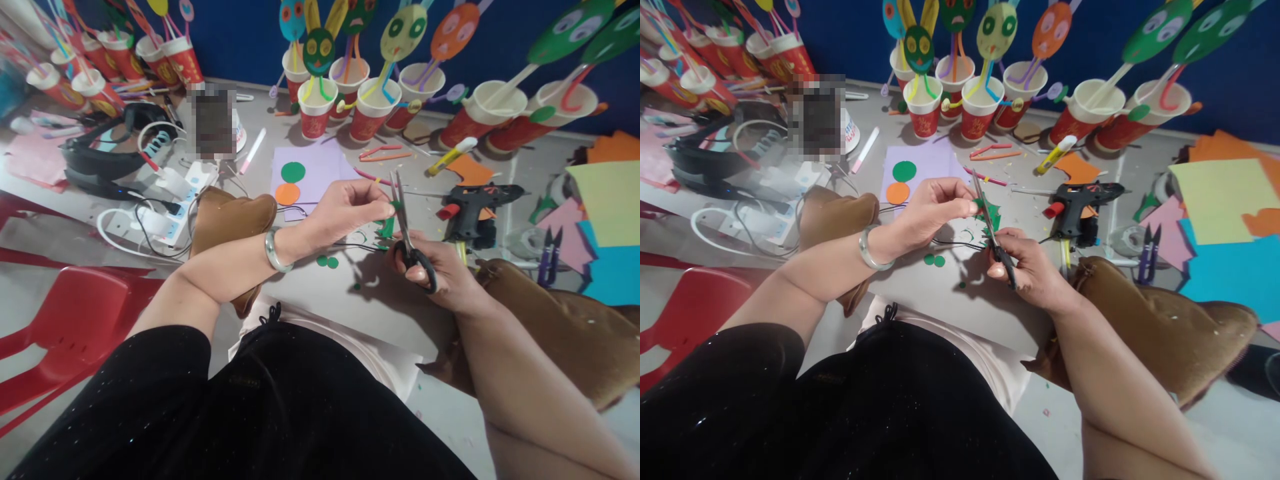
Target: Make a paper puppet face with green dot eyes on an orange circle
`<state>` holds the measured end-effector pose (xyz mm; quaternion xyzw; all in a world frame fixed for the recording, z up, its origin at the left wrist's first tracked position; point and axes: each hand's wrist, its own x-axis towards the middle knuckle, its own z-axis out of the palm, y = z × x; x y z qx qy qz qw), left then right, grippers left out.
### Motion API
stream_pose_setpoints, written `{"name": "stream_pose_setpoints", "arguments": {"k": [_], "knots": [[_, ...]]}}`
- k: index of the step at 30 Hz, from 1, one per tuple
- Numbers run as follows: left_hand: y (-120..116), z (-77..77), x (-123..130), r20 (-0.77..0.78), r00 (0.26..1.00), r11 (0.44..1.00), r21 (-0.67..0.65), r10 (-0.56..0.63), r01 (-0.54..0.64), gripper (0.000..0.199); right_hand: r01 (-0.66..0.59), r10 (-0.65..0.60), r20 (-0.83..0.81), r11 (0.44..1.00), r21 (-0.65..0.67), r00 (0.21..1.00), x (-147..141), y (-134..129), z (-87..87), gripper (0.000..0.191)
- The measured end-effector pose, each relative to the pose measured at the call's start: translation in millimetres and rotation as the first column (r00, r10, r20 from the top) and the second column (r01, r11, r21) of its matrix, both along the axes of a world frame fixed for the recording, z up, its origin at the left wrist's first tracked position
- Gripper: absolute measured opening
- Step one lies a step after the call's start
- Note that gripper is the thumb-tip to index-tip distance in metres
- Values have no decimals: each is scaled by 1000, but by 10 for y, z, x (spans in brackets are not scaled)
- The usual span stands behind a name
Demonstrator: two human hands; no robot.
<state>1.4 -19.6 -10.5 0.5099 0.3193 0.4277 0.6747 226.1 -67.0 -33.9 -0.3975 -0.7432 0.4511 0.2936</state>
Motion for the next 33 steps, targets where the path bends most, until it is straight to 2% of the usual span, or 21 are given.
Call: {"name": "stream_pose_setpoints", "arguments": {"k": [12,20,33], "knots": [[-3,4,-6,-7,1000,999,34,6,-6,43,12,-11,-32,1000,15,999,13,-15,-69,76],[-31,12,20,27,1000,1000,-9,14,-13,50,47,-47,-1,999,-13,999,-9,-18,-20,79],[-25,-16,8,31,999,1000,16,22,-22,46,21,-20,-31,1000,16,999,-22,-18,-22,75]]}}
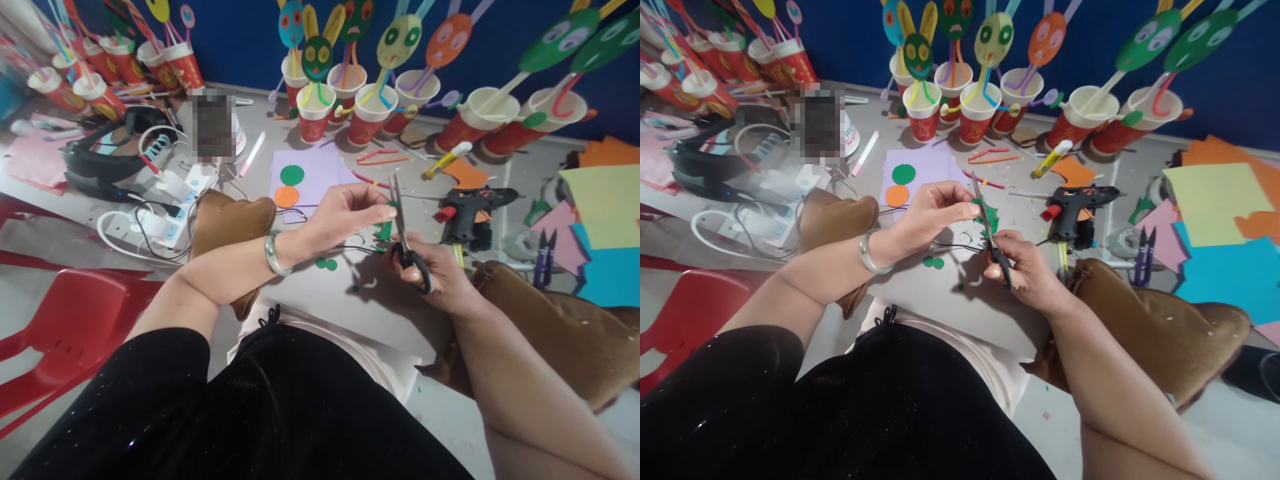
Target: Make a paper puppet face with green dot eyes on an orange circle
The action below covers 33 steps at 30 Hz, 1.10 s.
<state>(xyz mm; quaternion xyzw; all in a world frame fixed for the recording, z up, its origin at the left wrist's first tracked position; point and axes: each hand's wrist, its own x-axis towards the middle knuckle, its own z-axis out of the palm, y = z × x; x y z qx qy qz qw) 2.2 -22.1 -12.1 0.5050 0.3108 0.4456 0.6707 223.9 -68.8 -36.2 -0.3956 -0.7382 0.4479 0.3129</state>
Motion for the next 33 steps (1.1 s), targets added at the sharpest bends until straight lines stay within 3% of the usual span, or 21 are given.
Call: {"name": "stream_pose_setpoints", "arguments": {"k": [23,33], "knots": [[18,10,-12,19,1000,1000,27,-2,2,45,-40,42,-38,998,41,998,18,-10,-20,68],[4,4,19,17,997,996,29,81,-81,45,0,1,-22,1000,17,1000,11,-5,-26,73]]}}
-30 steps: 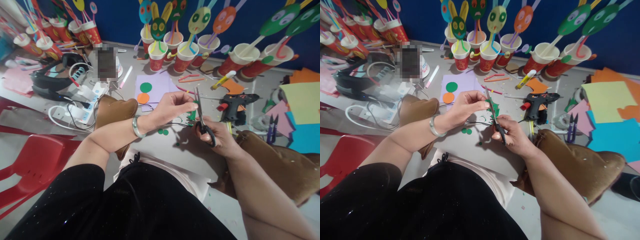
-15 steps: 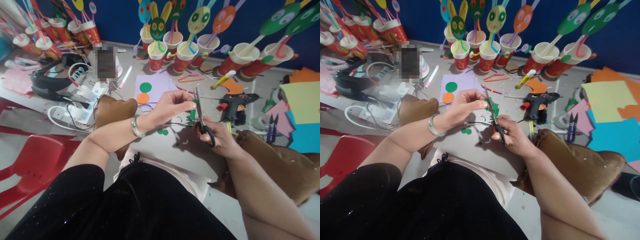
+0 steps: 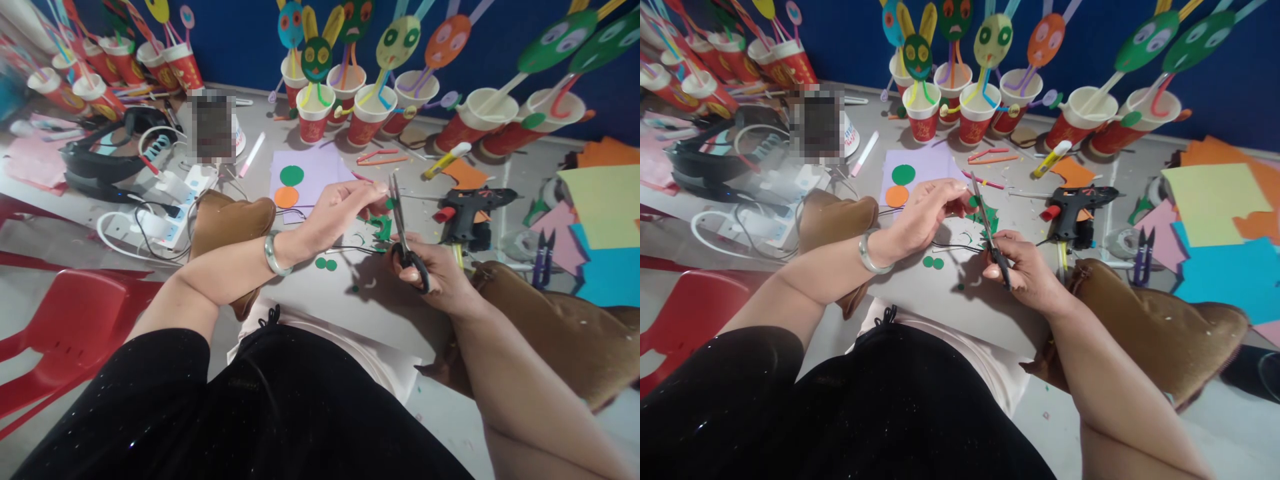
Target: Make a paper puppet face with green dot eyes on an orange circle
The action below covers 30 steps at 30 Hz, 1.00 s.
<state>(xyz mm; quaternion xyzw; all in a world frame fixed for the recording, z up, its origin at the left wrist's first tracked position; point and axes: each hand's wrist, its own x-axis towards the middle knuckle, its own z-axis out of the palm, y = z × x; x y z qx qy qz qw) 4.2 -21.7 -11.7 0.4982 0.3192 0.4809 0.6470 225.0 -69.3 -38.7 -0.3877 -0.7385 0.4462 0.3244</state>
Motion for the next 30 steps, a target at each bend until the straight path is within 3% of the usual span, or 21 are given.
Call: {"name": "stream_pose_setpoints", "arguments": {"k": [6,14,30], "knots": [[-7,28,-9,23,998,998,-36,-59,59,48,-5,4,41,1000,16,999,10,1,16,73],[13,23,-28,-52,996,998,-9,-68,68,49,-23,21,47,999,27,999,17,13,26,73],[16,23,-44,-43,995,996,-15,-88,87,42,-26,25,53,1000,11,998,2,-2,86,74]]}}
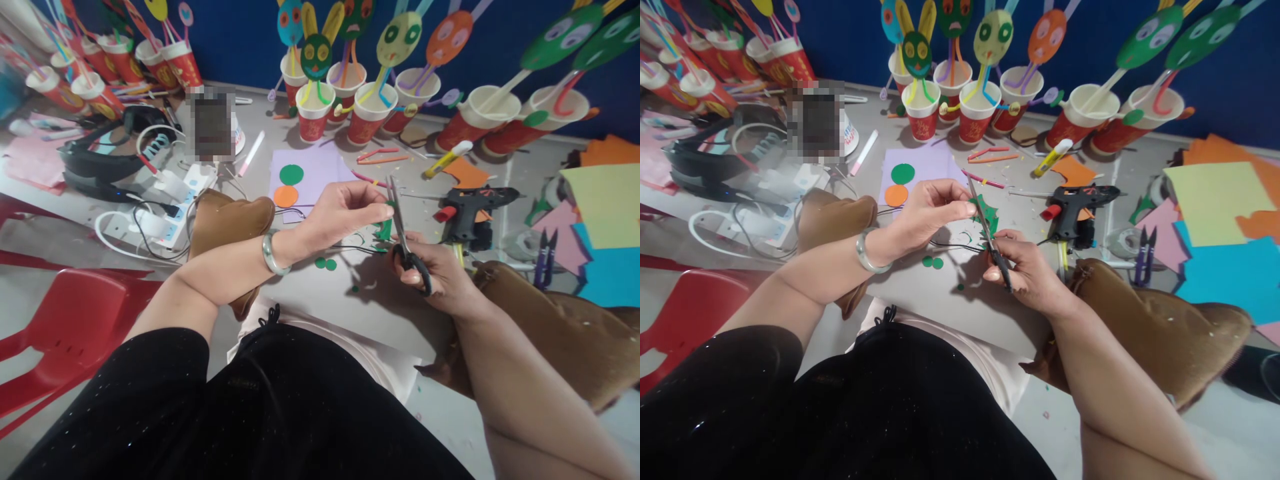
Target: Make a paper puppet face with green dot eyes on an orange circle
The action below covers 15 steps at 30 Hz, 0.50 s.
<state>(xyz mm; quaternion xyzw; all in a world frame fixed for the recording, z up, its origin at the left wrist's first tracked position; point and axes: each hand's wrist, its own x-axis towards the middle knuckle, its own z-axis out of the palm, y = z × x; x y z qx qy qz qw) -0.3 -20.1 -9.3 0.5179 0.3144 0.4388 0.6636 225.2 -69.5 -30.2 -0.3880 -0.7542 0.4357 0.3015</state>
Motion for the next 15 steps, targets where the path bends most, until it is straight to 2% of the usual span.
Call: {"name": "stream_pose_setpoints", "arguments": {"k": [15], "knots": [[11,26,-2,39,998,999,2,45,-45,42,4,-4,-17,1000,-9,1000,12,4,-35,76]]}}
